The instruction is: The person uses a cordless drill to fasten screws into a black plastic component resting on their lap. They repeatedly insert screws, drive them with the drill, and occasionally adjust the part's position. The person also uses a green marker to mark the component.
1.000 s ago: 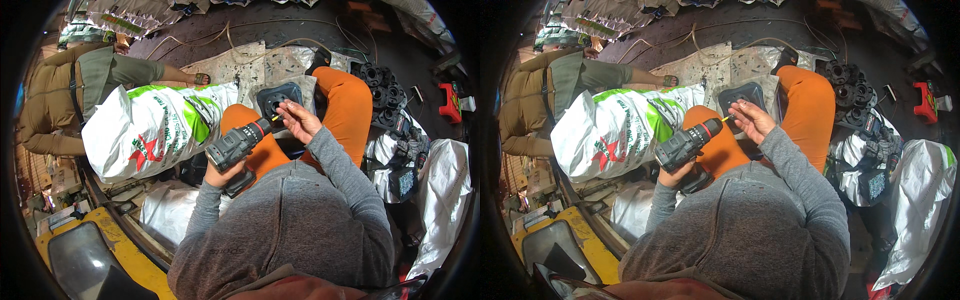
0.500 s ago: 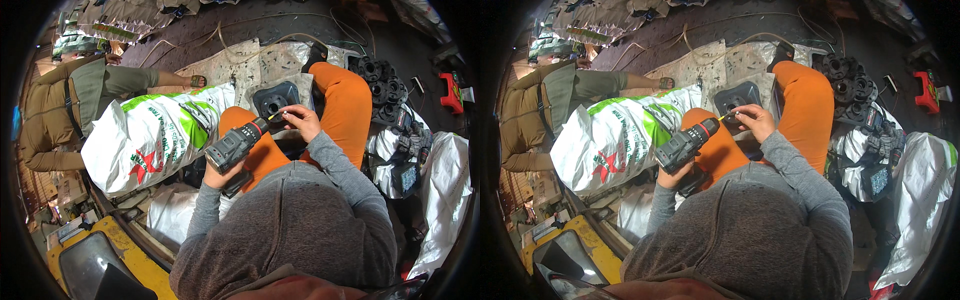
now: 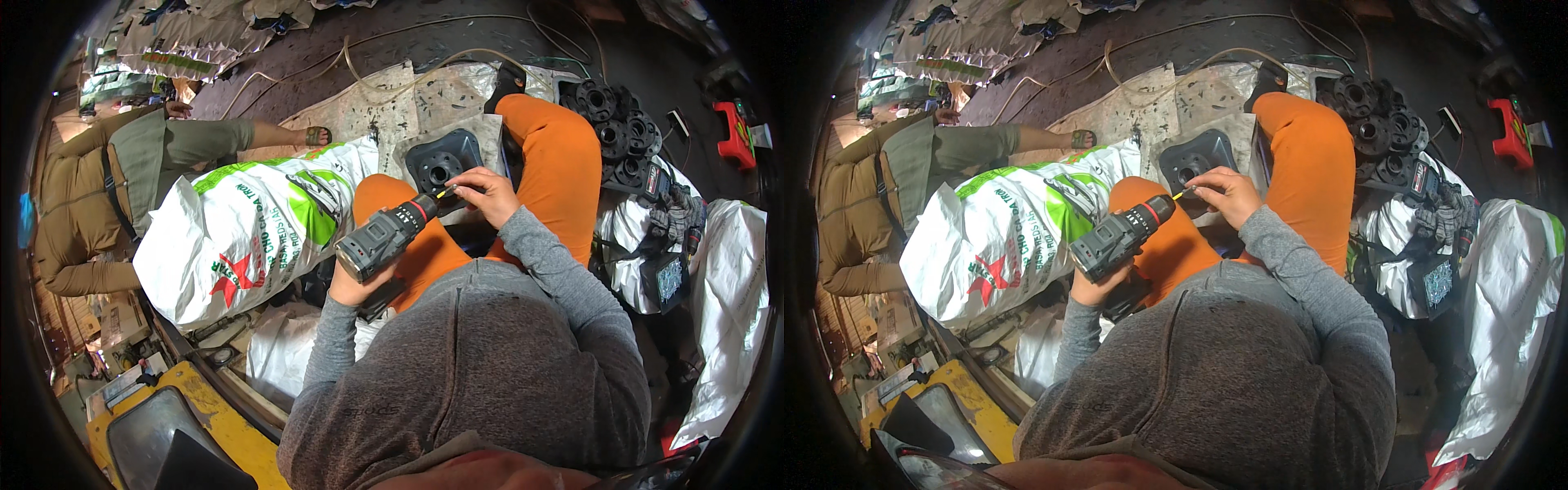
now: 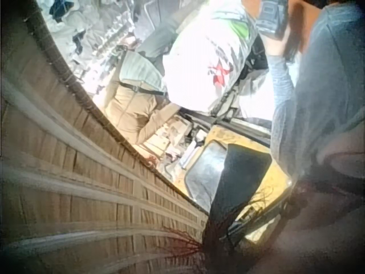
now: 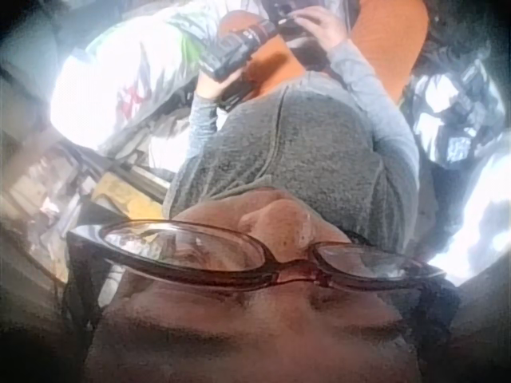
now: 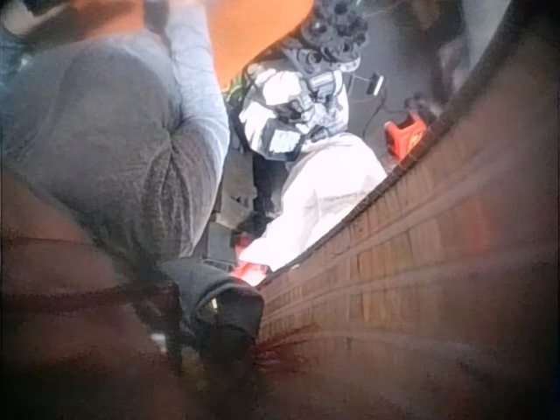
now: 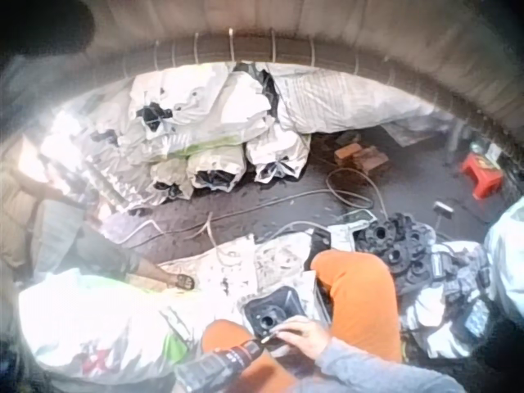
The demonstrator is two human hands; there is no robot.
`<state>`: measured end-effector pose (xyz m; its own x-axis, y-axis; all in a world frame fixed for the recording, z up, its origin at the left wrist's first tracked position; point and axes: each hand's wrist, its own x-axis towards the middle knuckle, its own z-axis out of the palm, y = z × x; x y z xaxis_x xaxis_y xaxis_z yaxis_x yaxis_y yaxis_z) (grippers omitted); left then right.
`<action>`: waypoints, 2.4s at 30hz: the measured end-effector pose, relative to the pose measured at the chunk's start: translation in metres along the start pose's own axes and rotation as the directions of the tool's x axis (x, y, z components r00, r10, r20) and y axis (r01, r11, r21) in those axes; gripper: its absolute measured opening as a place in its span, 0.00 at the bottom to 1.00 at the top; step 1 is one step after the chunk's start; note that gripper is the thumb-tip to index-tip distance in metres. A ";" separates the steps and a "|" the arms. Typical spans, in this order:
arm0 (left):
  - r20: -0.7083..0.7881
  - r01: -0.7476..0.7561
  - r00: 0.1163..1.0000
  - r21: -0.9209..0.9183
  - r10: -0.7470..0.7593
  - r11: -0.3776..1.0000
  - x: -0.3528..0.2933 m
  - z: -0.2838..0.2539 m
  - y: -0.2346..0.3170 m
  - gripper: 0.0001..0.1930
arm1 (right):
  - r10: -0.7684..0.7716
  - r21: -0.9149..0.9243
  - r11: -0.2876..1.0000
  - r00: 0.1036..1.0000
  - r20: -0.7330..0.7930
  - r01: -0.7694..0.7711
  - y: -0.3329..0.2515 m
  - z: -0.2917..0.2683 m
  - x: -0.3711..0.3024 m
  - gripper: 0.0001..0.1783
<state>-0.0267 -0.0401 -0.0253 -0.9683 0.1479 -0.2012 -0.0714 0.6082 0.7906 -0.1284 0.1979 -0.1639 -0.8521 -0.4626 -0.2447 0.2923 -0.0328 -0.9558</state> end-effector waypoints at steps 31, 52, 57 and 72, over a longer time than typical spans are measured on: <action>0.090 0.138 0.987 -0.050 -0.133 0.989 0.014 -0.020 0.001 0.21 | -0.183 -0.306 0.910 0.933 0.310 0.281 0.012 -0.030 0.029 0.11; 0.160 0.121 0.979 0.047 -0.127 0.992 0.032 -0.026 0.023 0.28 | -0.179 -0.354 0.874 0.898 0.402 0.332 0.015 -0.030 0.032 0.11; 0.298 -0.124 0.954 0.307 0.029 0.943 0.047 -0.028 0.043 0.34 | -0.177 -0.288 0.880 0.824 0.538 0.377 0.022 -0.034 0.039 0.12; 0.184 0.044 0.982 -0.010 -0.041 0.999 0.030 -0.033 0.032 0.32 | 0.158 -0.055 0.984 0.673 0.722 -0.172 -0.002 -0.045 0.035 0.16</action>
<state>-0.0655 -0.0421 0.0132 -0.9038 0.2639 -0.3367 -0.1160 0.6065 0.7866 -0.1789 0.2219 -0.1778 -0.2139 -0.9567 -0.1976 0.4103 0.0956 -0.9069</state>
